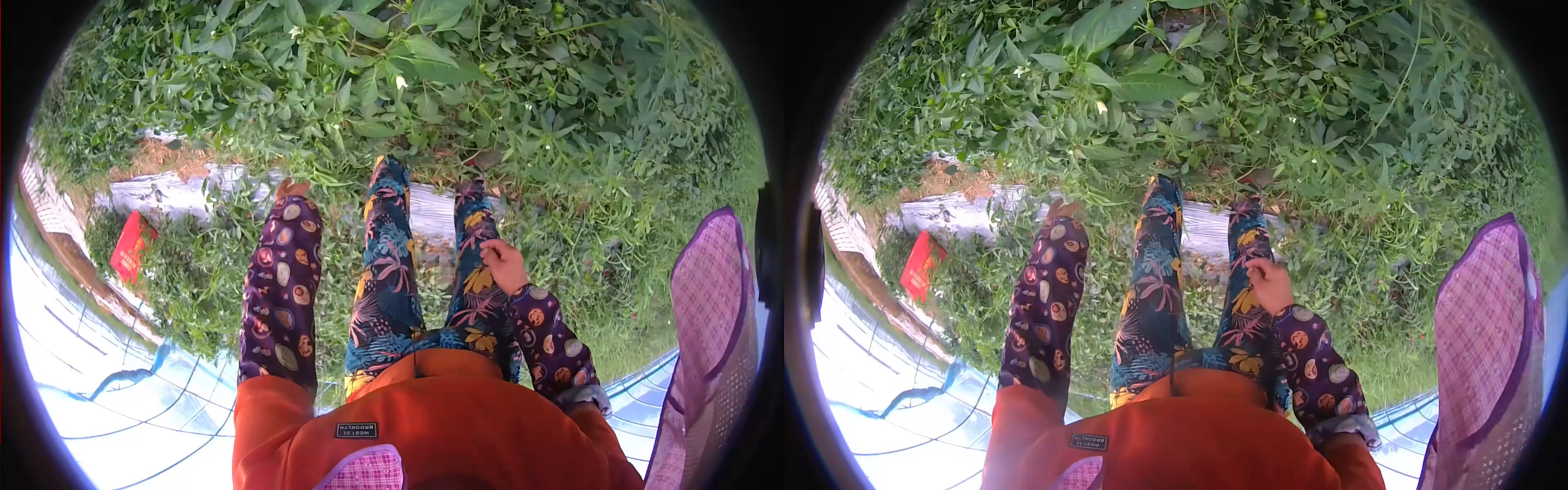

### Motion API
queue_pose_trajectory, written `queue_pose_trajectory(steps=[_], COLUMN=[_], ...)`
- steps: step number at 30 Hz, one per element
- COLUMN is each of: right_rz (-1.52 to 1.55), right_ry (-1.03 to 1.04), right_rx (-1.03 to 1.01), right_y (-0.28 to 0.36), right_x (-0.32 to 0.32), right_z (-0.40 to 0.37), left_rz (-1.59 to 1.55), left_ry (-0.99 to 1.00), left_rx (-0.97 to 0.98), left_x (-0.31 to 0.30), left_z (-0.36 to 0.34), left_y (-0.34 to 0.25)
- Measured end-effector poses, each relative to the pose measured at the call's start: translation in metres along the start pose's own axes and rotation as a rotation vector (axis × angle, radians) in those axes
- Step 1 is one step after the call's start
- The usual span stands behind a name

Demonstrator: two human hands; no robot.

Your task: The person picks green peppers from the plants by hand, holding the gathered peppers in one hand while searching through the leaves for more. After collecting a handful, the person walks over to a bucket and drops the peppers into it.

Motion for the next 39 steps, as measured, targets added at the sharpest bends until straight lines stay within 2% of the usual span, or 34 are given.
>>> queue_pose_trajectory(steps=[2,4,6,7,11,13,19,22,23,24,26,28,29,32,33,34,36,38,39], right_rz=[0.025,-0.010,-0.117,-0.116,-0.224,-0.230,-0.210,-0.181,-0.077,0.028,-0.052,0.294,0.379,0.625,0.719,0.725,0.599,0.650,0.698], right_ry=[-0.014,-0.007,-0.024,-0.061,-0.124,-0.109,-0.112,-0.047,0.014,0.075,0.140,0.192,0.216,0.280,0.249,0.246,0.256,0.248,0.235], right_rx=[-0.032,0.024,-0.047,0.018,-0.122,-0.068,-0.036,-0.133,-0.152,-0.170,-0.116,-0.081,-0.053,-0.022,-0.137,-0.141,-0.174,-0.216,-0.256], right_y=[-0.006,-0.034,-0.043,-0.047,-0.046,-0.028,-0.026,-0.029,-0.032,-0.031,-0.009,0.015,0.029,0.091,0.116,0.140,0.183,0.211,0.219], right_x=[-0.001,0.004,0.011,0.011,0.009,0.009,0.008,0.017,0.025,0.031,0.046,0.071,0.081,0.108,0.114,0.115,0.114,0.112,0.112], right_z=[0.011,0.014,0.006,0.004,0.004,0.002,0.011,0.037,0.046,0.055,0.070,0.086,0.092,0.117,0.125,0.130,0.138,0.149,0.154], left_rz=[-0.052,-0.124,-0.210,-0.271,-0.416,-0.463,-0.510,-0.512,-0.540,-0.484,-0.415,-0.439,-0.406,-0.444,-0.470,-0.463,-0.162,0.119,0.067], left_ry=[0.021,0.063,0.105,0.121,0.202,0.218,0.233,0.251,0.422,0.348,0.273,0.865,0.953,0.965,0.971,0.974,0.664,0.325,0.436], left_rx=[-0.002,-0.009,-0.005,0.018,0.061,0.073,0.116,0.135,-0.001,0.011,0.021,-0.035,0.026,0.058,0.071,0.074,0.002,-0.120,-0.063], left_x=[0.014,0.033,0.049,0.049,0.080,0.078,0.074,0.064,0.068,0.071,0.078,0.101,0.108,0.102,0.101,0.103,0.101,0.090,0.102], left_z=[0.023,0.045,0.062,0.072,0.092,0.098,0.062,0.059,0.061,0.048,0.021,-0.010,-0.016,0.001,0.004,0.004,0.020,0.037,0.038], left_y=[-0.002,-0.005,-0.009,-0.012,-0.029,-0.024,-0.048,-0.077,-0.093,-0.110,-0.147,-0.176,-0.186,-0.189,-0.191,-0.199,-0.200,-0.195,-0.195])
Point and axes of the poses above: each hand's wrist, its own z-axis towards the middle knuckle, its own x-axis out of the palm, y = z × x, the point moved 5 cm from there along z, towards the middle knuckle, and after that the axes turned 8 degrees about -y, right-handed, at the moved point
